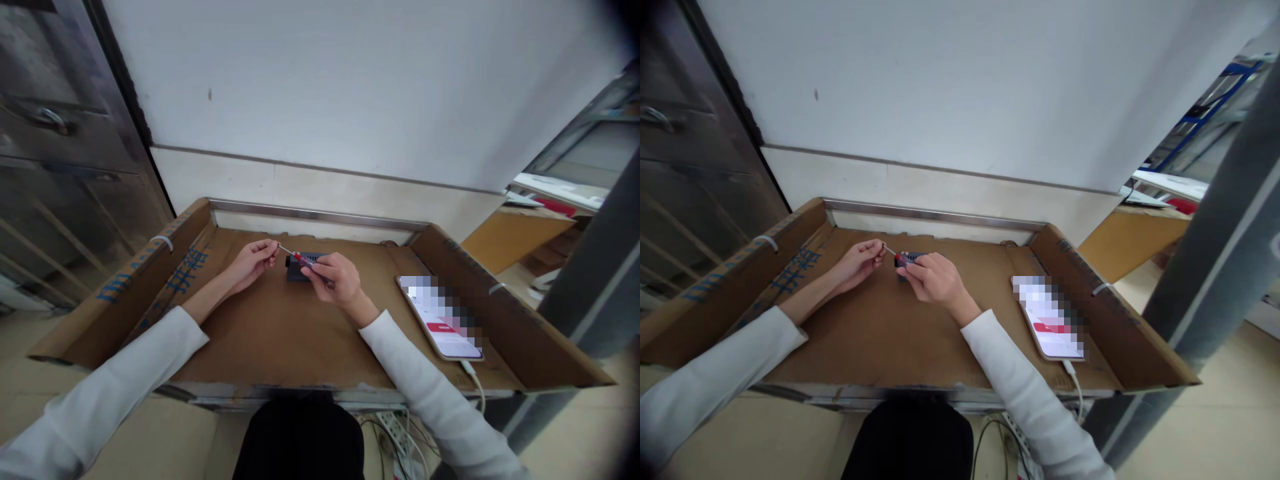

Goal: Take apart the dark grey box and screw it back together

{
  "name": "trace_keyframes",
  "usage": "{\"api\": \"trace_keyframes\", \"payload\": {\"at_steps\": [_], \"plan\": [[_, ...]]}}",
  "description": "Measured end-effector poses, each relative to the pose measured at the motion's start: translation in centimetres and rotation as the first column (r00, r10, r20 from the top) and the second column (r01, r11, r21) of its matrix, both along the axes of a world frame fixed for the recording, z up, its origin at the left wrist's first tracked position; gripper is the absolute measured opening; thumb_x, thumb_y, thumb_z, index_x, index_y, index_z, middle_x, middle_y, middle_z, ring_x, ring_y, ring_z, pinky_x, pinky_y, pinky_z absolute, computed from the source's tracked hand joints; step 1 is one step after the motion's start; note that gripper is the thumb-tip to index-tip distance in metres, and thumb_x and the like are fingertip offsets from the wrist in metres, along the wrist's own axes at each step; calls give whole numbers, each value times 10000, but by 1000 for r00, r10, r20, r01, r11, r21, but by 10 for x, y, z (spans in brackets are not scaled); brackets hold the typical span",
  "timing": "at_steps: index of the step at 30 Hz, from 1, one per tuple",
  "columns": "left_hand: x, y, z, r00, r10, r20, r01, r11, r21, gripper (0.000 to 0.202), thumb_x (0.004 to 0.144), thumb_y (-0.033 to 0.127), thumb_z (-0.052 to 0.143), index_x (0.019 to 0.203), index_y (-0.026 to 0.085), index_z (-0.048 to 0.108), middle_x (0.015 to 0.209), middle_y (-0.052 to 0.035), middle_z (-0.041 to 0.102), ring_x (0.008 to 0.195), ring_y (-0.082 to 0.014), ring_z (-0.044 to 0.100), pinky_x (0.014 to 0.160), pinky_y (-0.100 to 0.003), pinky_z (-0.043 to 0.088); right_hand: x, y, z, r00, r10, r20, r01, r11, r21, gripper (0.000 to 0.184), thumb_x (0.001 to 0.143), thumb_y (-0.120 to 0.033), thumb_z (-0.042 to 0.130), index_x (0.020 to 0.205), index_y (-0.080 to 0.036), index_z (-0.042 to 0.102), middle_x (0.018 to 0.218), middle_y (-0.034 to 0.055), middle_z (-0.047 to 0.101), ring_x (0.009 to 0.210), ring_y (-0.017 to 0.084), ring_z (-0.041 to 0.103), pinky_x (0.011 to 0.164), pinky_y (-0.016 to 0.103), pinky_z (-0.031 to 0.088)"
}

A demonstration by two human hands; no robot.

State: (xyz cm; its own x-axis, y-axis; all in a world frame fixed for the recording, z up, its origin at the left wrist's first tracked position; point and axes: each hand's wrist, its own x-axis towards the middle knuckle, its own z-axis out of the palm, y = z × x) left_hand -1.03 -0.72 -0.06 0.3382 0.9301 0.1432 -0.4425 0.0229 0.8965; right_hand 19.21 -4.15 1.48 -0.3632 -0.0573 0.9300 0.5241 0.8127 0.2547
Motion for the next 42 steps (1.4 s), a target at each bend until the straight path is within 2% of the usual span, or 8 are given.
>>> {"api": "trace_keyframes", "payload": {"at_steps": [8,20,26,29,31,38,40,42], "plan": [[0,-1,2,1000,-16,-21,16,999,-36,329,650,363,836,769,116,653,640,37,523,551,-32,444,508,-139,359,0,0,2,1000,-10,21,10,1000,7,191,841,-190,624,949,-207,466,659,7,600,558,122,499,516,235,423],[-1,3,-3,982,153,-115,-143,986,88,310,674,400,807,789,152,660,610,35,533,560,-53,465,499,-158,345,0,3,1,996,49,-75,-66,969,-240,186,826,-180,633,941,-228,493,700,-15,600,583,110,553,525,232,450],[-1,2,-3,958,200,-206,-168,973,160,339,674,444,793,758,149,646,599,33,532,545,-61,460,511,-179,354,2,2,-3,973,50,-225,-127,932,-340,233,788,-177,677,931,-231,502,727,-21,612,607,99,593,519,205,472],[-1,1,-4,952,206,-226,-167,969,183,362,674,467,784,757,146,639,603,32,531,540,-62,457,516,-187,363,0,-2,1,956,-22,-292,-116,888,-445,224,778,-227,694,895,-228,504,726,-30,612,571,86,579,515,203,471],[0,1,-4,950,204,-235,-157,966,205,360,689,471,771,767,146,636,608,31,533,542,-63,459,523,-189,370,-1,-3,6,926,-80,-369,-146,825,-546,246,758,-278,713,879,-223,506,739,-30,603,563,81,562,516,208,466],[4,1,-4,922,242,-304,-111,914,390,303,783,457,692,848,164,657,685,11,569,578,-82,481,568,-208,403,1,3,24,760,-65,-647,-487,602,-633,303,722,-379,730,850,-216,509,701,-46,543,572,69,528,524,204,439],[4,0,-3,897,298,-326,-121,876,467,297,839,446,631,959,177,666,764,-8,590,631,-95,504,611,-217,422,8,6,30,747,-73,-661,-497,599,-628,299,756,-429,687,859,-216,505,660,-52,521,529,67,503,483,204,410],[3,-3,-2,860,372,-349,-125,817,563,301,876,427,587,1060,196,648,890,-33,611,736,-120,546,688,-237,449,19,10,37,751,-90,-654,-456,645,-613,274,811,-461,619,862,-220,498,622,-61,475,494,64,465,458,206,382]]}}
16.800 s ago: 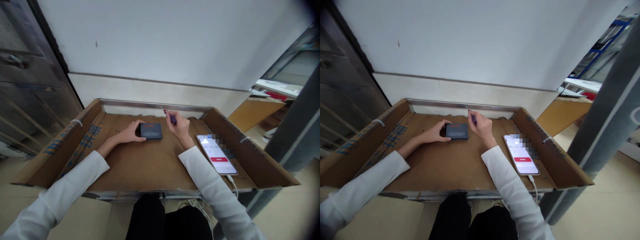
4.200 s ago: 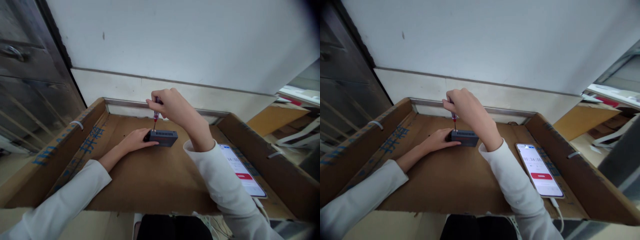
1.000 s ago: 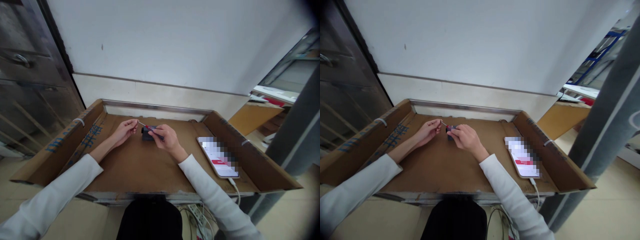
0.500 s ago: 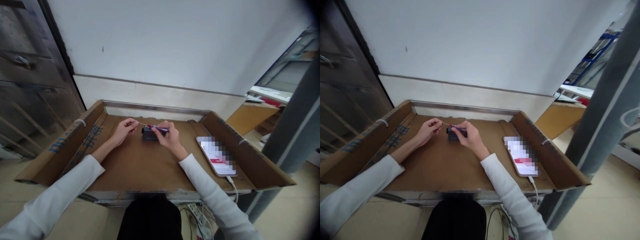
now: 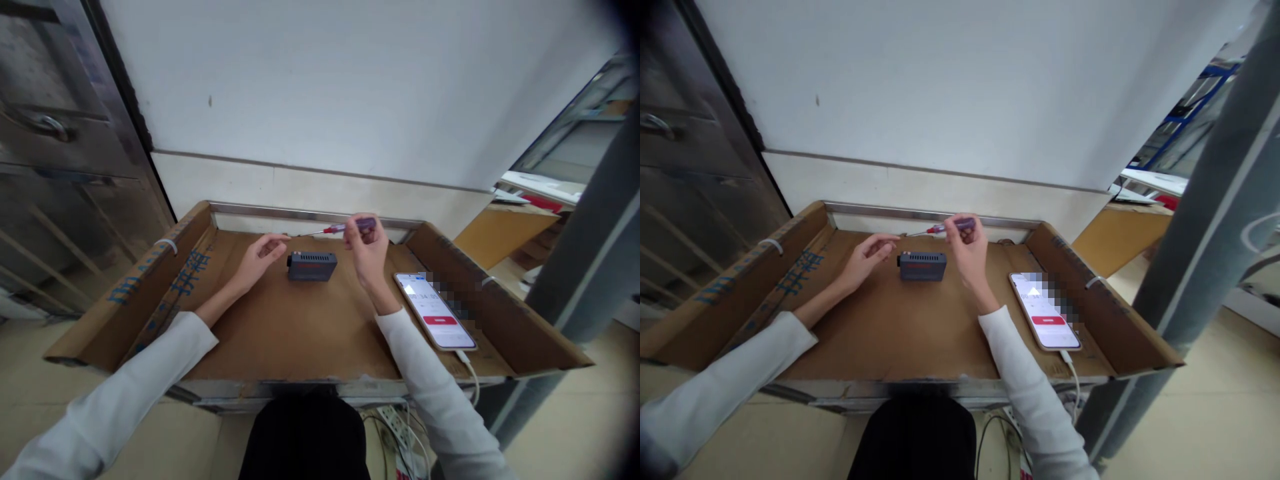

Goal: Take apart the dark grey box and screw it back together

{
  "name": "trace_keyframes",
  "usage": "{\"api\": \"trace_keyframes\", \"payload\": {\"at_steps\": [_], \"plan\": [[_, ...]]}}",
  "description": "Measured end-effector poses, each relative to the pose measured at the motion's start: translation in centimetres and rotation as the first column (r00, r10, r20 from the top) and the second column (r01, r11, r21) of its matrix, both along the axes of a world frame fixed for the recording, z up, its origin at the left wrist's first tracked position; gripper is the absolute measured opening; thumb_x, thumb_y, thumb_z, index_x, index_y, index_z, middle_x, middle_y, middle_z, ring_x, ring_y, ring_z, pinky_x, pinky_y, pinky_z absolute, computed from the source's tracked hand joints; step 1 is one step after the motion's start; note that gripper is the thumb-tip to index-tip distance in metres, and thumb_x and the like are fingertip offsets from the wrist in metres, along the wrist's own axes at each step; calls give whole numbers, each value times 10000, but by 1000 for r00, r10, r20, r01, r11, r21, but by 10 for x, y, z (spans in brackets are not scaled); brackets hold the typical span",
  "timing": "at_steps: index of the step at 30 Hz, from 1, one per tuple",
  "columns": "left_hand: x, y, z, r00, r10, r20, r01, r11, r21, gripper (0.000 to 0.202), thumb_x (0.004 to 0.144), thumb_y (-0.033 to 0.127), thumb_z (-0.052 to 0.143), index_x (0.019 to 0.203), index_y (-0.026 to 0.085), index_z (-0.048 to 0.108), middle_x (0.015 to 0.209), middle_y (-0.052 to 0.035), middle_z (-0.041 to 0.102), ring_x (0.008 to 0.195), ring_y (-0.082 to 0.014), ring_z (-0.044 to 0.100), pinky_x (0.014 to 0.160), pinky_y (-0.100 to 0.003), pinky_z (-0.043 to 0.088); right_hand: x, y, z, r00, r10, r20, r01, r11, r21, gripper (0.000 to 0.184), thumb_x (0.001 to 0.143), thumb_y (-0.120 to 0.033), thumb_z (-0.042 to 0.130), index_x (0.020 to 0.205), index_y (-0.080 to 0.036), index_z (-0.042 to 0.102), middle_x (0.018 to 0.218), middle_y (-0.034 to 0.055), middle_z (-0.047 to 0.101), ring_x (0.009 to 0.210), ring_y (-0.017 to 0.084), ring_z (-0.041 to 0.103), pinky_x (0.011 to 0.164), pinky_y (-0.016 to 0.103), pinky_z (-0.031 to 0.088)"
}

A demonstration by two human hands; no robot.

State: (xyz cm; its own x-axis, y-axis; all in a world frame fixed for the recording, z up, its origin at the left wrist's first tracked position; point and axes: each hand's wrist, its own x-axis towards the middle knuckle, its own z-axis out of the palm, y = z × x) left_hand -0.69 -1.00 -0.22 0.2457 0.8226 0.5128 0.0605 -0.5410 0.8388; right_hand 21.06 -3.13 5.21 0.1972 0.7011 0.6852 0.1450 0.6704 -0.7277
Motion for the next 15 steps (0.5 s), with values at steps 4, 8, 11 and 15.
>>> {"api": "trace_keyframes", "payload": {"at_steps": [4,8,11,15], "plan": [[-3,-5,0,964,25,-265,37,973,227,344,863,387,611,1172,238,605,1133,-67,594,962,-183,576,874,-319,461,23,6,16,993,-108,47,104,991,79,267,851,-460,578,786,-231,457,576,-73,375,438,61,375,436,225,344],[-6,-6,-2,902,21,-431,122,946,300,357,878,350,591,1222,256,582,1169,-60,607,1038,-192,574,962,-344,433,31,11,27,957,-201,208,175,975,135,304,876,-461,538,713,-226,435,577,-56,395,475,80,445,493,253,373],[-8,-5,-4,883,54,-466,115,938,328,355,901,333,556,1247,256,567,1159,-54,622,1013,-180,591,962,-331,437,28,15,29,926,-205,318,174,977,124,318,884,-458,528,698,-219,431,557,-59,410,472,75,431,506,254,357],[-9,-4,-4,856,91,-508,117,925,362,378,904,335,552,1273,252,553,1144,-56,640,1012,-184,604,953,-325,441,23,16,29,903,-199,381,164,979,123,327,896,-449,512,688,-208,432,550,-56,424,480,66,416,499,240,331]]}}
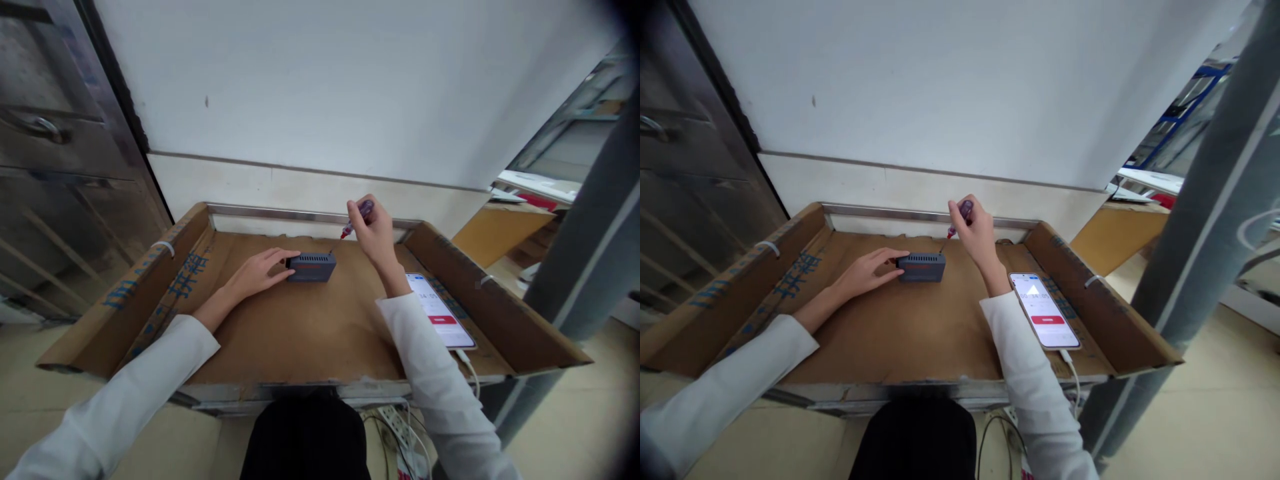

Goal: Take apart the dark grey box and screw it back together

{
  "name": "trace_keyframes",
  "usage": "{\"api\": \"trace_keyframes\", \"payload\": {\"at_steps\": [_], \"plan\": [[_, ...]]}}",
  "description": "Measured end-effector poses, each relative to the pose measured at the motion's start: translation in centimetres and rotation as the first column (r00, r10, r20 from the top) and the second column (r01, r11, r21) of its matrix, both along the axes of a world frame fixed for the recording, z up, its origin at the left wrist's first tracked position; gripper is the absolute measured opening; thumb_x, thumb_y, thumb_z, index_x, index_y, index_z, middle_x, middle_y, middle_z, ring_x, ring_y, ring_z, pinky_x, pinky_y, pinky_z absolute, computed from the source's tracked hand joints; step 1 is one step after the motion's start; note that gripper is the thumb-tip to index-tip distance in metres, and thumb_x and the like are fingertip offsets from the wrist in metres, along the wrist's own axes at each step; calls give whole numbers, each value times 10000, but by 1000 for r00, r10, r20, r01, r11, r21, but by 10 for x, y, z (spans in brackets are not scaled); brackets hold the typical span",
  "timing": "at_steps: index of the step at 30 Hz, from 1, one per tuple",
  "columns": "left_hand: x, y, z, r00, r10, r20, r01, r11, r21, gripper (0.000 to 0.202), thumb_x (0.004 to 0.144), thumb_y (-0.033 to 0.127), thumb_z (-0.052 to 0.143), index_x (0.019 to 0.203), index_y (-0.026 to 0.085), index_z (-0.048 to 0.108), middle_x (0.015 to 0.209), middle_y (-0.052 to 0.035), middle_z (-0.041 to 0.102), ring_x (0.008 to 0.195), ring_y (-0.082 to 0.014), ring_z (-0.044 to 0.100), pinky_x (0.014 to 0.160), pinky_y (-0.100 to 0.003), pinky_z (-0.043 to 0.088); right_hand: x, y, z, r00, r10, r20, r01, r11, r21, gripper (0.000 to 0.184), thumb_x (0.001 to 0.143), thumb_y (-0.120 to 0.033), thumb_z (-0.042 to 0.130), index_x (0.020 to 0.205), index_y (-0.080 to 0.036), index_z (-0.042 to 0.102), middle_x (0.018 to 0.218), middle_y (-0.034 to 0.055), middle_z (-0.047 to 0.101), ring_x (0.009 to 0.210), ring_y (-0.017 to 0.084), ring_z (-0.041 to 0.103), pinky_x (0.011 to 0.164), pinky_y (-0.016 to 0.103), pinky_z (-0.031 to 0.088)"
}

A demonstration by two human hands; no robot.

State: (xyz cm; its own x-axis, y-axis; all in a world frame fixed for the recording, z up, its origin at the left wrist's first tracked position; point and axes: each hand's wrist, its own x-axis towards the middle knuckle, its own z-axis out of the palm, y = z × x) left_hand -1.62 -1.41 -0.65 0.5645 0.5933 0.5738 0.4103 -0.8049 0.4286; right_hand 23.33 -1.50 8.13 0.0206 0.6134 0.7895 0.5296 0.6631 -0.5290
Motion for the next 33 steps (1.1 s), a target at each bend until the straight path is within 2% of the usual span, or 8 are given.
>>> {"api": "trace_keyframes", "payload": {"at_steps": [12,17,21,23,26,29,31,33], "plan": [[0,3,1,999,4,-36,-1,997,71,390,892,346,567,1264,230,572,1019,-69,670,882,-184,619,881,-325,467,-5,10,7,988,21,150,2,988,-153,322,905,-486,466,718,-228,418,486,-65,446,472,111,559,506,252,368],[1,3,0,999,23,-30,-21,997,76,385,887,354,573,1253,235,583,982,-60,667,866,-179,617,867,-311,468,-4,10,8,984,40,171,-12,987,-162,313,907,-481,461,727,-228,420,495,-65,465,474,118,586,500,250,373],[0,3,-1,999,28,-22,-26,998,63,398,877,351,587,1257,235,580,958,-54,663,818,-170,611,822,-289,468,-4,10,6,987,28,161,-8,993,-121,225,902,-454,485,917,-230,469,531,-81,488,448,106,553,526,250,388],[0,3,-2,999,22,-25,-20,998,59,405,877,346,586,1265,229,573,976,-59,661,819,-169,609,814,-282,466,-5,10,5,984,14,180,3,996,-93,268,899,-454,495,1051,-235,465,522,-94,474,430,105,521,527,249,383],[0,4,-2,999,31,-30,-29,998,47,409,871,350,589,1262,230,575,941,-52,656,805,-170,603,804,-280,463,-5,10,3,976,18,216,0,996,-84,284,928,-475,428,1074,-242,500,525,-79,485,457,108,526,547,253,400],[0,5,-3,998,51,-42,-49,998,45,414,870,367,585,1262,234,574,878,-36,638,762,-164,590,764,-268,460,-3,9,3,986,72,154,-65,997,-47,340,970,-461,314,1079,-233,541,736,0,625,648,118,610,668,277,475],[0,5,-3,997,61,-56,-59,997,46,418,872,375,578,1266,233,570,838,-27,621,734,-159,581,731,-257,457,0,9,4,983,163,87,-161,986,-36,355,970,-454,320,1111,-232,558,972,52,656,818,128,636,769,299,504],[0,5,-3,996,67,-64,-64,997,48,418,875,379,571,1266,232,567,822,-24,612,720,-156,576,713,-251,453,3,8,5,962,273,28,-270,960,-72,347,952,-457,378,1144,-238,567,1052,61,645,861,130,640,789,303,522]]}}
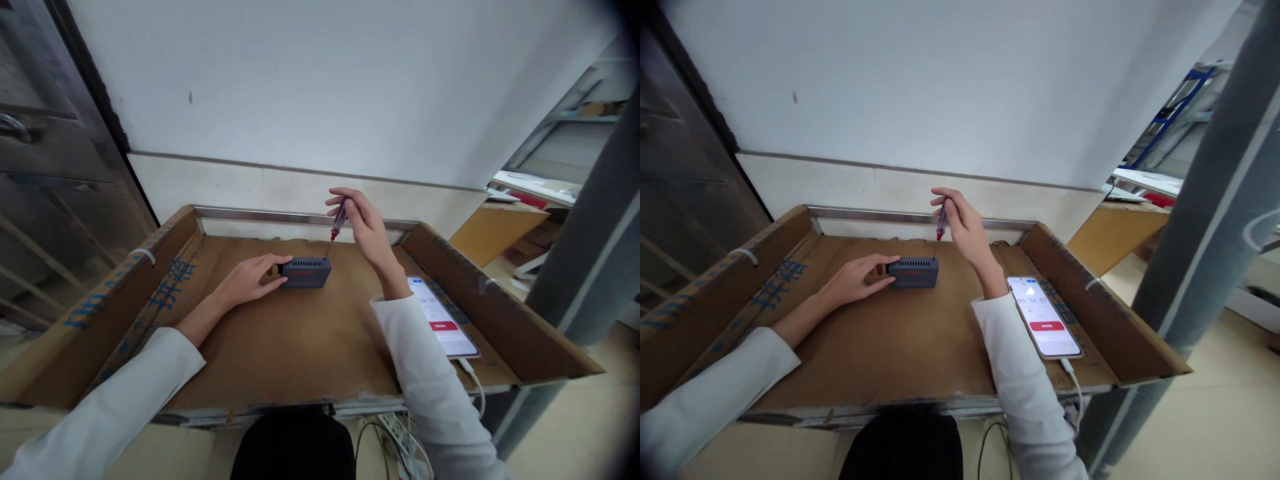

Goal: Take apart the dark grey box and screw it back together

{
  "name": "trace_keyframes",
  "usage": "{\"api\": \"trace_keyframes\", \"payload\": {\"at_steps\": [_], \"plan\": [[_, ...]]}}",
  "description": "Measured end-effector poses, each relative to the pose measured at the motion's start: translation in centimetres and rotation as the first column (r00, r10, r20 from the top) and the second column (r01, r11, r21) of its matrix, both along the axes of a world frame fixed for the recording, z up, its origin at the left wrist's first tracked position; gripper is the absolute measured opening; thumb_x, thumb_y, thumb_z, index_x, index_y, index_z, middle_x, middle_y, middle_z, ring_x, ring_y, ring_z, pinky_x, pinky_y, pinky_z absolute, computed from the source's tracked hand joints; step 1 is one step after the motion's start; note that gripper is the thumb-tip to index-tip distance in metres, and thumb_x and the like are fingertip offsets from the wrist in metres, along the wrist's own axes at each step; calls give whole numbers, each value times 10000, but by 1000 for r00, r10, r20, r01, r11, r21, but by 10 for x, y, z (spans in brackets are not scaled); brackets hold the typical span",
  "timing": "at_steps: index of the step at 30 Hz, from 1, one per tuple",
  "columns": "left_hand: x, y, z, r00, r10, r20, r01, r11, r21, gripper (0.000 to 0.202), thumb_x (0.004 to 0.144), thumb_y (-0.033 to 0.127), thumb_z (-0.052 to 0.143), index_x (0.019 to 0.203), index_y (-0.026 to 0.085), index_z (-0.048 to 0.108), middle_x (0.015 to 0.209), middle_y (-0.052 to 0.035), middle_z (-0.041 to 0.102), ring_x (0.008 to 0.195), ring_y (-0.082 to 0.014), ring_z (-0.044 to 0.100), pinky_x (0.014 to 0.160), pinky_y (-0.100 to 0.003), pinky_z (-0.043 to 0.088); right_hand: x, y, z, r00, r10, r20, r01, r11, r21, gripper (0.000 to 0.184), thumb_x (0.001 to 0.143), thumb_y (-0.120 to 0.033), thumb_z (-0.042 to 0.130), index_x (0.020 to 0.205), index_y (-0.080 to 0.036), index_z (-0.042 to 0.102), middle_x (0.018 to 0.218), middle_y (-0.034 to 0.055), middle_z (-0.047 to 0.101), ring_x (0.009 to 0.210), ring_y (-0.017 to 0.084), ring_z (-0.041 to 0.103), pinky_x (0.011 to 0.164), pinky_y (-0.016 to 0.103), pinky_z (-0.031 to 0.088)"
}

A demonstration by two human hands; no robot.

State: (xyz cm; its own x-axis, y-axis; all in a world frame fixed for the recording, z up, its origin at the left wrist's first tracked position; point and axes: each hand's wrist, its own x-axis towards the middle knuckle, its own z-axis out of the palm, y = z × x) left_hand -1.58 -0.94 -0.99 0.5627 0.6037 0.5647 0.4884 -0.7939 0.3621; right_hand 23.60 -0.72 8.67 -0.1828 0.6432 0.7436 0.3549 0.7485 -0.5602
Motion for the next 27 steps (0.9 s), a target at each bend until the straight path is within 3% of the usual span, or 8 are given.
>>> {"api": "trace_keyframes", "payload": {"at_steps": [3,8,11,15,17,20,23,27], "plan": [[0,0,0,1000,-1,-3,1,1000,13,414,880,379,564,1266,231,563,829,-24,610,714,-153,570,706,-249,448,-1,-4,3,998,50,-31,-52,998,-47,336,918,-449,470,1154,-242,586,904,31,649,776,122,637,730,284,535],[-1,1,-2,1000,-5,-8,6,1000,26,419,878,364,571,1276,235,555,817,-16,596,698,-147,554,708,-246,438,-11,-7,0,971,-240,-22,241,962,131,228,852,-422,593,952,-226,651,670,-26,544,586,89,524,612,245,466],[-1,1,-2,1000,-8,-8,8,999,40,421,878,360,574,1279,232,553,811,-14,595,681,-144,545,701,-246,434,-16,-4,-6,929,-363,-73,370,913,173,268,890,-452,521,809,-213,609,580,-40,466,515,83,456,568,240,426],[-1,0,-2,1000,-5,-13,6,999,52,414,883,360,569,1277,234,548,835,-17,611,665,-140,543,692,-245,438,-11,1,-7,965,-247,-91,255,963,83,382,970,-461,306,959,-218,599,824,26,628,705,110,595,694,268,488],[-1,0,-2,1000,-5,-19,6,998,70,410,888,360,565,1276,230,543,845,-18,614,662,-136,544,686,-242,440,-4,0,-3,990,-124,-68,125,992,16,364,959,-468,345,1076,-227,591,985,54,664,806,122,629,749,285,511],[0,1,-1,999,1,-36,3,994,110,400,902,365,549,1269,209,536,814,-13,605,655,-132,551,675,-239,447,5,-7,8,1000,-17,-6,16,995,-98,368,920,-480,443,1130,-223,604,977,55,689,774,123,646,744,292,528],[0,0,0,999,26,-44,-19,987,162,386,907,372,542,1250,193,539,805,-11,612,660,-133,563,679,-244,461,9,-15,21,995,-53,83,65,986,-156,361,868,-487,530,1033,-189,648,868,54,701,777,141,659,739,287,523],[2,-1,1,998,40,-40,-31,980,199,367,912,365,537,1228,178,546,836,-20,640,660,-124,579,696,-237,483,0,-17,34,932,-216,291,254,962,-102,298,841,-463,571,786,-174,619,602,12,624,582,122,597,600,248,449]]}}
